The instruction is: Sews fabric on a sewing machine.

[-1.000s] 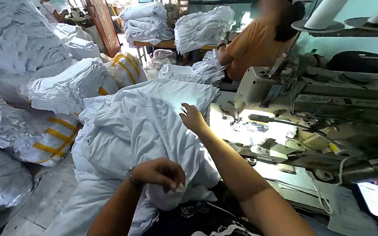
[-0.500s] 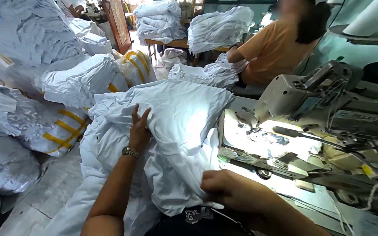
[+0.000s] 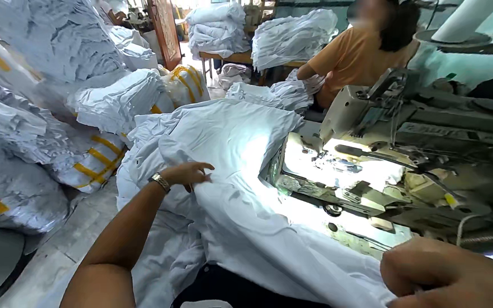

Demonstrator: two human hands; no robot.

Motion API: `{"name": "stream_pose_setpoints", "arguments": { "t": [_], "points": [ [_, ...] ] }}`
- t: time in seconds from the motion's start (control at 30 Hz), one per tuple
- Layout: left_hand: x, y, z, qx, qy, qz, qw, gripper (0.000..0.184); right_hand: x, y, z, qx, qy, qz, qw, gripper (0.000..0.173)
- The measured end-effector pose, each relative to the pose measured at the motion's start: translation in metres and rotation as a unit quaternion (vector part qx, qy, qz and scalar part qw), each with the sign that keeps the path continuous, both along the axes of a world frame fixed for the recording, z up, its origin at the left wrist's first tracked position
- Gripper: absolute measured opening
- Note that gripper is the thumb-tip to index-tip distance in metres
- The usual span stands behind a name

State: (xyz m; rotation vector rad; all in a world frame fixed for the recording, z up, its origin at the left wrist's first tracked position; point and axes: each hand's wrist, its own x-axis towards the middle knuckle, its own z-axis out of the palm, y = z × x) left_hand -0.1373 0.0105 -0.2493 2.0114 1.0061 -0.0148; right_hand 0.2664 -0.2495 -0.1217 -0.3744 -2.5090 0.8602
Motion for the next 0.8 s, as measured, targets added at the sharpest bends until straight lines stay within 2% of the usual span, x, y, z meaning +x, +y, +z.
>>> {"name": "stream_pose_setpoints", "arguments": {
  "t": [0.07, 0.17, 0.27, 0.37, 0.43, 0.5, 0.57, 0.6, 0.67, 0.73, 0.8],
  "points": [
    [0.011, -0.001, -0.017, 0.090, 0.064, -0.072, 0.991, 0.044, 0.003, -0.011, 0.007, 0.035, -0.016, -0.054, 0.998, 0.019],
    [0.016, -0.016, -0.006, 0.183, 0.048, -0.113, 0.975, 0.032, 0.016, -0.032, 0.012, 0.087, -0.008, -0.152, 0.984, 0.017],
    [-0.008, -0.027, 0.018, 0.316, -0.021, -0.067, 0.946, 0.017, 0.038, -0.048, 0.000, 0.124, 0.033, -0.234, 0.964, 0.017],
    [-0.044, -0.035, 0.047, 0.419, -0.060, -0.001, 0.906, 0.014, 0.048, -0.051, -0.004, 0.127, 0.042, -0.259, 0.956, 0.019],
    [-0.063, -0.055, 0.075, 0.402, -0.104, 0.089, 0.905, 0.021, 0.046, -0.046, -0.002, 0.133, 0.021, -0.261, 0.956, 0.021],
    [-0.084, -0.078, 0.104, 0.344, -0.240, 0.187, 0.888, 0.026, 0.043, -0.039, 0.003, 0.141, -0.015, -0.289, 0.947, 0.026],
    [-0.112, -0.108, 0.130, 0.298, -0.355, 0.199, 0.863, 0.020, 0.048, -0.027, 0.001, 0.149, -0.047, -0.340, 0.927, 0.030],
    [-0.128, -0.123, 0.139, 0.325, -0.350, 0.182, 0.860, 0.015, 0.054, -0.019, -0.003, 0.160, -0.058, -0.370, 0.913, 0.031],
    [-0.157, -0.150, 0.152, 0.455, -0.226, 0.175, 0.843, 0.040, 0.061, -0.006, -0.011, 0.196, -0.069, -0.427, 0.880, 0.032],
    [-0.173, -0.176, 0.164, 0.592, -0.087, 0.206, 0.774, 0.044, 0.060, 0.004, -0.017, 0.224, -0.075, -0.467, 0.852, 0.031],
    [-0.190, -0.199, 0.175, 0.649, -0.015, 0.281, 0.706, 0.031, 0.052, 0.016, -0.026, 0.234, -0.082, -0.483, 0.840, 0.032]
  ]
}}
